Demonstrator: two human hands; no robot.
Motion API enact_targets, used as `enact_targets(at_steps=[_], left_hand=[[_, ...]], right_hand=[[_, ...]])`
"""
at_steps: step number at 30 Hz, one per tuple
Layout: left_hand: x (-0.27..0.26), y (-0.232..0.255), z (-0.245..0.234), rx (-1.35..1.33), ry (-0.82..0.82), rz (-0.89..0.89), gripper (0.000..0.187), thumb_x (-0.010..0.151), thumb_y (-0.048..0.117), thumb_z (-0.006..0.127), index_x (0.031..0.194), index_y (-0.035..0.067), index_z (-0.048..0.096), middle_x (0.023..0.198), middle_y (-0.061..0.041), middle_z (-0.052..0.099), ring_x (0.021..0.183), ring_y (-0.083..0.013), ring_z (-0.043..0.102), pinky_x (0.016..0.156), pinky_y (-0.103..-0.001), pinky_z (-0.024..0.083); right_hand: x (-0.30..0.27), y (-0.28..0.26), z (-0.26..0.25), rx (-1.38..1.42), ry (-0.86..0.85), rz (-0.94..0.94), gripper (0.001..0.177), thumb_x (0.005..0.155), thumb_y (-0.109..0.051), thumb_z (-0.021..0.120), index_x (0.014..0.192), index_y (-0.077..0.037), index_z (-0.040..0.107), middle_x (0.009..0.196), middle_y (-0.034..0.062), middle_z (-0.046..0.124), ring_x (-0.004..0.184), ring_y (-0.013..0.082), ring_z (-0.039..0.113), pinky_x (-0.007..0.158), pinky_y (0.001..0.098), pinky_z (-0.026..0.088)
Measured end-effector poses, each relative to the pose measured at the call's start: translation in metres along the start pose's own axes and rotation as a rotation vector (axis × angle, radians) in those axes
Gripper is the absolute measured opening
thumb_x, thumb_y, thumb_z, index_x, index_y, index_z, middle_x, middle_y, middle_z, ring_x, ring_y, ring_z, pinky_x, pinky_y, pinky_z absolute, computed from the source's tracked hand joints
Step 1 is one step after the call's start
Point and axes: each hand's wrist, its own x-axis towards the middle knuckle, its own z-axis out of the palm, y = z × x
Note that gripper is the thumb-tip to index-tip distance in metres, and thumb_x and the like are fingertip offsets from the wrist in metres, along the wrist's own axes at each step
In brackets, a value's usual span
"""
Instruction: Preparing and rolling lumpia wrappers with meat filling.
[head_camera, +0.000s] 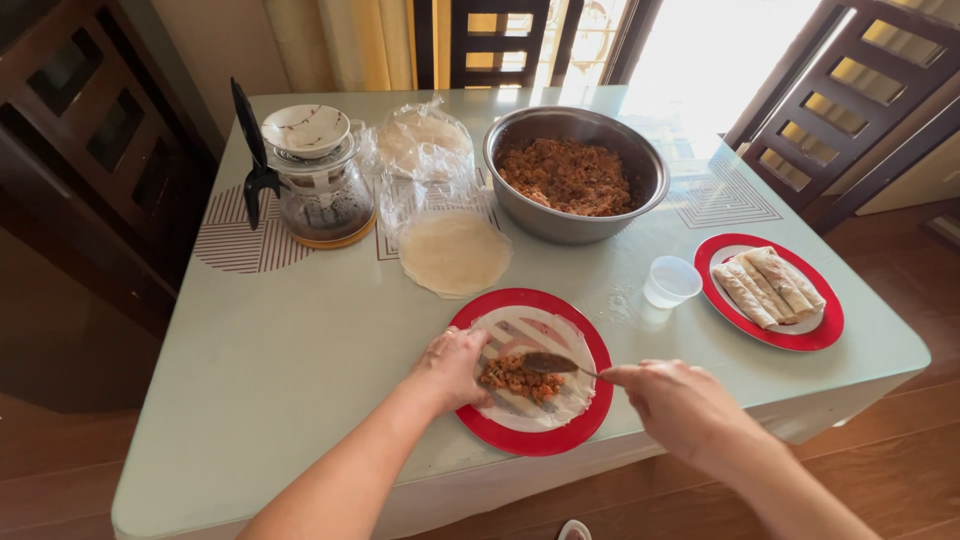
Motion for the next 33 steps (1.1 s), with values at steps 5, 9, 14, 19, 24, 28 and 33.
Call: enact_targets(at_steps=[5, 9, 14, 19, 24, 28, 33], left_hand=[[0.0, 0.0, 0.002, 0.007, 0.011, -0.003, 0.085, 0.054, 0.029, 0.098, 0.128, 0.011, 0.061, 0.125, -0.015, 0.066, 0.125, -0.0308, 0.057, 0.109, -0.04, 0.046], [0.0, 0.001, 0.0, 0.014, 0.012, 0.001, 0.084, 0.054, 0.029, 0.098, 0.127, 0.009, 0.061, 0.123, -0.015, 0.066, 0.124, -0.0314, 0.058, 0.108, -0.04, 0.046], [0.002, 0.0, 0.002, -0.004, 0.007, -0.016, 0.086, 0.053, 0.028, 0.098, 0.129, 0.01, 0.061, 0.124, -0.015, 0.065, 0.124, -0.0314, 0.057, 0.107, -0.04, 0.047], [0.0, 0.002, -0.001, 0.013, -0.001, -0.033, 0.085, 0.054, 0.028, 0.098, 0.129, 0.01, 0.061, 0.123, -0.016, 0.066, 0.124, -0.0315, 0.058, 0.107, -0.039, 0.048], [0.002, -0.001, 0.001, 0.017, -0.019, 0.0, 0.085, 0.054, 0.027, 0.097, 0.13, 0.01, 0.061, 0.126, -0.011, 0.066, 0.125, -0.0311, 0.058, 0.108, -0.039, 0.046], [0.004, 0.007, -0.005, 0.033, 0.009, 0.031, 0.086, 0.052, 0.025, 0.098, 0.128, 0.009, 0.061, 0.128, -0.011, 0.064, 0.128, -0.032, 0.053, 0.11, -0.04, 0.043], [0.003, 0.006, -0.004, 0.031, -0.046, -0.03, 0.088, 0.053, 0.028, 0.098, 0.131, 0.009, 0.06, 0.128, -0.01, 0.064, 0.128, -0.029, 0.055, 0.111, -0.039, 0.045]], right_hand=[[0.017, 0.018, 0.017, 0.095, 0.004, 0.073, 0.049, 0.092, -0.014, 0.056, 0.134, -0.036, 0.068, 0.105, 0.0062, 0.075, 0.095, 0.0279, 0.072, 0.085, 0.0425, 0.057], [0.044, 0.054, 0.035, 0.358, 0.053, 0.16, 0.047, 0.092, -0.011, 0.053, 0.13, -0.031, 0.072, 0.093, 0.0036, 0.083, 0.082, 0.0208, 0.078, 0.077, 0.0387, 0.06], [0.049, 0.042, 0.028, 0.415, -0.075, 0.21, 0.044, 0.095, -0.015, 0.056, 0.133, -0.031, 0.071, 0.085, 0.0028, 0.08, 0.066, 0.0169, 0.067, 0.067, 0.0367, 0.057], [0.056, 0.046, 0.032, 0.559, -0.146, 0.221, 0.037, 0.099, -0.017, 0.058, 0.132, -0.029, 0.072, 0.078, 0.0044, 0.073, 0.057, 0.0156, 0.059, 0.059, 0.0351, 0.055], [0.068, 0.056, 0.037, 0.678, -0.043, 0.104, 0.049, 0.089, -0.007, 0.056, 0.13, -0.028, 0.074, 0.079, 0.0024, 0.075, 0.057, 0.0138, 0.059, 0.06, 0.0327, 0.06], [0.068, 0.05, 0.031, 0.395, -0.081, 0.036, 0.035, 0.099, -0.022, 0.06, 0.13, -0.031, 0.072, 0.076, 0.0045, 0.073, 0.059, 0.013, 0.058, 0.061, 0.0332, 0.054], [0.077, 0.067, 0.03, 0.507, -0.291, 0.077, 0.045, 0.093, -0.015, 0.054, 0.13, -0.03, 0.074, 0.077, 0.003, 0.074, 0.054, 0.0134, 0.06, 0.055, 0.0305, 0.057]])
